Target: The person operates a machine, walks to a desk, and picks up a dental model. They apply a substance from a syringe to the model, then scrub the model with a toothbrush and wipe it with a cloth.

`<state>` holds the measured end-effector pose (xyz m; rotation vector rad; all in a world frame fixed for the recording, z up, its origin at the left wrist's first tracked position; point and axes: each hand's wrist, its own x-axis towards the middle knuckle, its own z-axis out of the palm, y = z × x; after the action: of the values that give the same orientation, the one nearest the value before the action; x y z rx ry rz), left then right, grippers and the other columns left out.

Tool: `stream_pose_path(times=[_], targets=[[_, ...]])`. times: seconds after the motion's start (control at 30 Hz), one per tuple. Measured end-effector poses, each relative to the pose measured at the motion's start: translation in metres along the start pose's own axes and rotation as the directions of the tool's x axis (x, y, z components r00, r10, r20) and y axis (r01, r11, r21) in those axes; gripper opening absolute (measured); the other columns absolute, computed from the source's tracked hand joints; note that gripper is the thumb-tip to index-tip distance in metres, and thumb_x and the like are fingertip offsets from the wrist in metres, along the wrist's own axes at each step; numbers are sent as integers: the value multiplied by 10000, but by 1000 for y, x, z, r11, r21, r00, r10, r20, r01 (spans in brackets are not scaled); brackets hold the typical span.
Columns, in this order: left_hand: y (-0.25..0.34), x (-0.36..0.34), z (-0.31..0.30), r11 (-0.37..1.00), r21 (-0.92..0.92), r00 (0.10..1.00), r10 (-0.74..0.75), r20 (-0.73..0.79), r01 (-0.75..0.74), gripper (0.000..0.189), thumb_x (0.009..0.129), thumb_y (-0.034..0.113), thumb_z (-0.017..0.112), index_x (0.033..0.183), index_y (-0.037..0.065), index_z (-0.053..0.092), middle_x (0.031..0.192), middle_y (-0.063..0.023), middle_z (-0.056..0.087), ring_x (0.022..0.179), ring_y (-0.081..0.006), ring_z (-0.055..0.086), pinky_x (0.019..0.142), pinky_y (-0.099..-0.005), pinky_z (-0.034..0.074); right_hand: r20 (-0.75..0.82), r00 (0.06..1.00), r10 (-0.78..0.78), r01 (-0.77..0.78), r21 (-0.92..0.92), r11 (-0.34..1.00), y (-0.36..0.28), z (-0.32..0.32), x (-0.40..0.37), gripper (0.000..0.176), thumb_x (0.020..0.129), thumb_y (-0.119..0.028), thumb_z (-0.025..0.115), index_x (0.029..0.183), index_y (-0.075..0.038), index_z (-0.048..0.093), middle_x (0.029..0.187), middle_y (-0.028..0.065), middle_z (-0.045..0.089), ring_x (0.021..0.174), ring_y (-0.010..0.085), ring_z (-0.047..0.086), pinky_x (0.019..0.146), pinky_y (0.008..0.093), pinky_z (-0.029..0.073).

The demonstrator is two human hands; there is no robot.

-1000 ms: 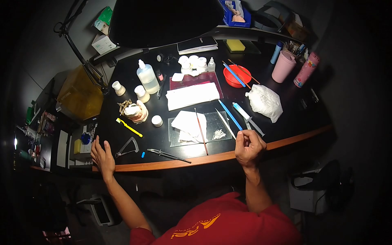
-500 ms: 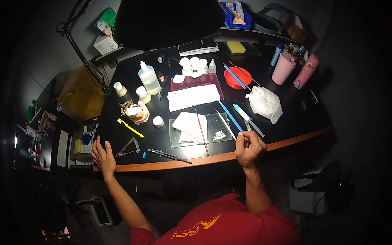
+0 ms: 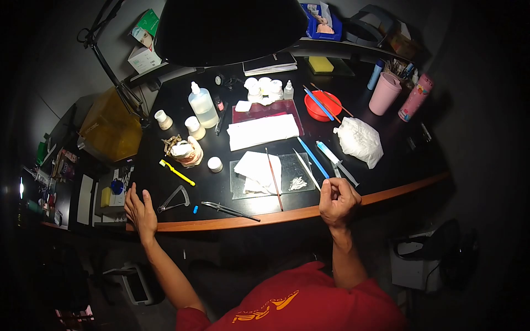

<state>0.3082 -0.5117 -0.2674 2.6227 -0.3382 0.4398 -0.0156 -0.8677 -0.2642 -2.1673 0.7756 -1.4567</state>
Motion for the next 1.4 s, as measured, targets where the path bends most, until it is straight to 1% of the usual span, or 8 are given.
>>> stream_pose_path(times=[0.43, 0.73, 0.9, 1.0, 1.3, 1.4], targets=[[2, 0, -2, 1000, 12, 1000, 10, -1, -10, 632, 1078, 527, 410, 1569, 129, 408, 1593, -152, 375, 1507, -343, 286, 1217, -532, 226, -2, 1000, -9, 9, -8, 1000, -2, 0, 1, 80, 882, -13, 695, 813, -5, 654, 605, 19, 535, 493, 93, 466, 463, 270, 348], [2, -1, -2, 1000, 22, 1000, -2, -2, 2, 633, 1078, 530, 408, 1566, 127, 416, 1591, -152, 377, 1508, -338, 284, 1211, -534, 235, 2, 1000, 28, -28, 11, 1000, 0, 1, -1, 81, 884, -18, 694, 815, -5, 654, 604, 14, 519, 495, 88, 443, 462, 268, 332], [3, 0, -2, 1000, 22, 1000, -2, 0, 2, 633, 1078, 530, 410, 1563, 124, 418, 1595, -149, 374, 1510, -337, 281, 1211, -534, 235, 5, 1000, 11, -11, 6, 1000, -2, 0, 0, 85, 885, -21, 693, 813, -3, 652, 603, 14, 514, 496, 88, 443, 463, 269, 330], [-1, 1, 0, 1000, 18, 1000, -8, 8, 8, 651, 1078, 566, 382, 1587, 160, 396, 1621, -120, 352, 1516, -329, 275, 1217, -543, 207, 3, 1000, 11, -11, 12, 1000, -1, 1, 0, 88, 886, -21, 692, 810, -2, 651, 602, 13, 511, 494, 90, 439, 463, 271, 328], [0, 0, 0, 1000, 17, 1000, -3, 5, 3, 647, 1077, 565, 386, 1582, 160, 400, 1605, -117, 365, 1506, -328, 289, 1213, -534, 226, 9, 1000, 22, -22, 13, 1000, -2, 2, 0, 102, 891, -12, 689, 799, 2, 647, 597, 7, 499, 491, 81, 421, 462, 270, 317], [2, -1, -1, 1000, 4, 1000, 8, -5, -7, 630, 1071, 517, 436, 1562, 122, 420, 1593, -156, 373, 1501, -345, 289, 1209, -545, 227, 10, 1000, 17, -17, 15, 1000, -4, 2, 1, 104, 893, -13, 688, 799, 3, 646, 597, 6, 497, 492, 75, 418, 461, 270, 311]])
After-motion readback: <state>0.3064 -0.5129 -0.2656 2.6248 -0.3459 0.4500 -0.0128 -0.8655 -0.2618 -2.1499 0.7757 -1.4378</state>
